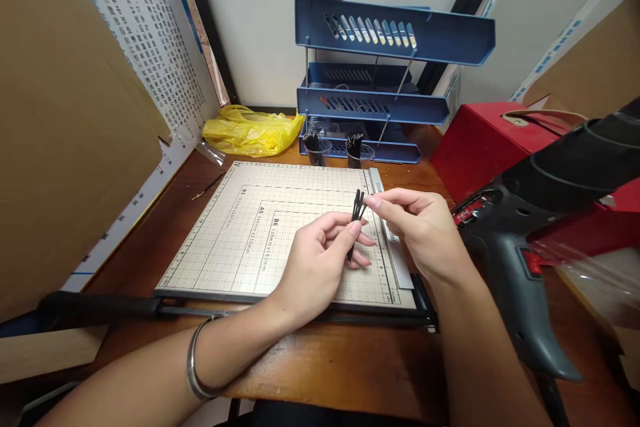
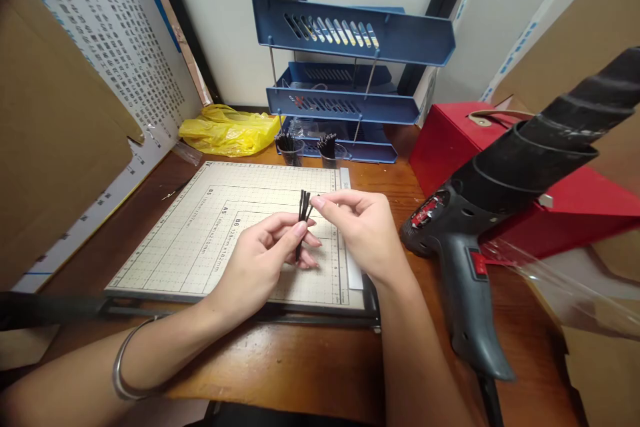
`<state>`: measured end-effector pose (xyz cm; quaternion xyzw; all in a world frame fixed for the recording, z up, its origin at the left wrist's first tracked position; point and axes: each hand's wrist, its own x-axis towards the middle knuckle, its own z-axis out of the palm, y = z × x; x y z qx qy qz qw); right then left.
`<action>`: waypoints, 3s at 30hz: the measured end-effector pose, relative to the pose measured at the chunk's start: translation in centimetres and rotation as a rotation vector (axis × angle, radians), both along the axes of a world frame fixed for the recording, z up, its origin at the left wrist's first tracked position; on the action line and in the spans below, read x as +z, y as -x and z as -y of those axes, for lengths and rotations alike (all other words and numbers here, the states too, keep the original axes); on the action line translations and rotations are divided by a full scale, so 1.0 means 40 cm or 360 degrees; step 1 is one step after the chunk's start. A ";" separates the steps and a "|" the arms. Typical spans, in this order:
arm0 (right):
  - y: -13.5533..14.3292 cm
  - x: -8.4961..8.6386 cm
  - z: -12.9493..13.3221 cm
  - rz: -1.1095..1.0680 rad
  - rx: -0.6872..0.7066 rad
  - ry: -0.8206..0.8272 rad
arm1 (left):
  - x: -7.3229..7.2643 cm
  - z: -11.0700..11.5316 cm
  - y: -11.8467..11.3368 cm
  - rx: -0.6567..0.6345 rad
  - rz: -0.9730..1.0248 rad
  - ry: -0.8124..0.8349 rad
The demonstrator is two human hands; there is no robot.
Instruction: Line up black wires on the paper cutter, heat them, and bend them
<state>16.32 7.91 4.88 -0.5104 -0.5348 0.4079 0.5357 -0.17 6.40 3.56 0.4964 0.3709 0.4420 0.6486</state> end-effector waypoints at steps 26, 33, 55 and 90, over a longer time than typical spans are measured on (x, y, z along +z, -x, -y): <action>0.007 -0.001 -0.001 -0.0148 0.0139 0.0041 | 0.002 0.002 0.001 -0.0062 -0.0006 -0.0022; 0.006 -0.003 -0.004 -0.0181 0.0150 0.0046 | 0.004 0.003 0.003 -0.0044 -0.0028 -0.0077; 0.013 0.013 0.009 -0.0233 0.0369 0.0211 | 0.001 0.001 0.000 0.0023 0.0092 -0.0071; 0.010 0.010 0.015 -0.0153 0.0849 0.0392 | 0.005 -0.001 0.006 -0.0364 -0.0022 -0.0056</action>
